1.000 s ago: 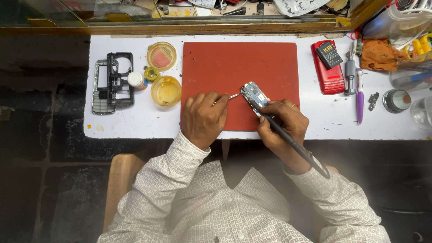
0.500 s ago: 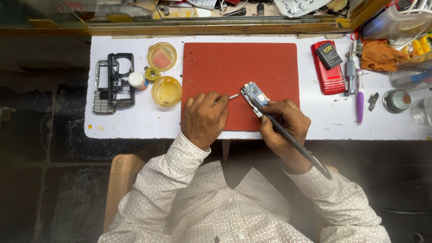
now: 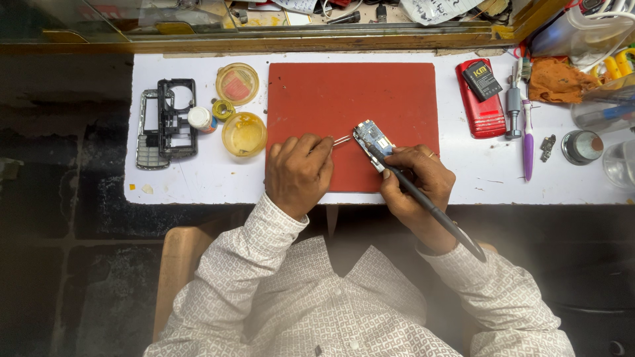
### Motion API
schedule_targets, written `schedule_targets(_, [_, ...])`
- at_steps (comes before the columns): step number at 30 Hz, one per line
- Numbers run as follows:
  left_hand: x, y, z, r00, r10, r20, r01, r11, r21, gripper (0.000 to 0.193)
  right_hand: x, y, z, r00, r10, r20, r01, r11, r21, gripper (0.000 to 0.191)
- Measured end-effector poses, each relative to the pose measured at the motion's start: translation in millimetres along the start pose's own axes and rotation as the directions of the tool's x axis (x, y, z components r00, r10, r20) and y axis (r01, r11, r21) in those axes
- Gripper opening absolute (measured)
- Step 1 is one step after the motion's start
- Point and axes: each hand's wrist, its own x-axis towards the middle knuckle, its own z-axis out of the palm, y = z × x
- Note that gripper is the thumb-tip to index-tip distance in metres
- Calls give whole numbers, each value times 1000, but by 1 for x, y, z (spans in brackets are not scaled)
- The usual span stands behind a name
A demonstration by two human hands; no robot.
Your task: The person repairs a disassembled feature phone on a red mat at a workbench. They hold the phone board with tweezers while heating components with a soldering iron, reposition the board, work on internal parts, and handle the phone housing and battery during the repair.
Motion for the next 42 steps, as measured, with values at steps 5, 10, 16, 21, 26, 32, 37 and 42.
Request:
schedule_targets(5, [0,0,1,1000,-1,7,0,1000,17,20,0,1,1,1000,-17,3,17,1000,-15,16])
schedule_targets(10, [0,0,1,1000,3,16,-4,1000,20,21,1,0,1,999,-32,3,32,999,-23,17])
schedule_targets(16, [1,1,0,1000,-10,14,10,1000,-13,20,2,-6,-2,998,63,17,-62,998,-23,18])
schedule_targets(21, [1,1,0,1000,-2,21,2,1000,2,19,3,-7,-3,999,50,8,-50,998,35,16])
schedule_targets(26, [0,1,0,1000,7,21,-7,1000,14,20,6,-5,-3,999,-39,13,40,999,-14,17])
schedule_targets(32, [0,1,1,1000,11,16,-11,1000,7,21,7,-2,-1,998,-58,17,58,998,-16,17])
schedule_targets(37, [0,1,1,1000,16,21,-16,1000,4,22,7,-2,-2,999,-48,23,48,998,-30,17])
schedule_targets(42, [0,0,2,999,26,20,-26,1000,11,21,8,-4,-3,999,-38,32,39,999,-28,18])
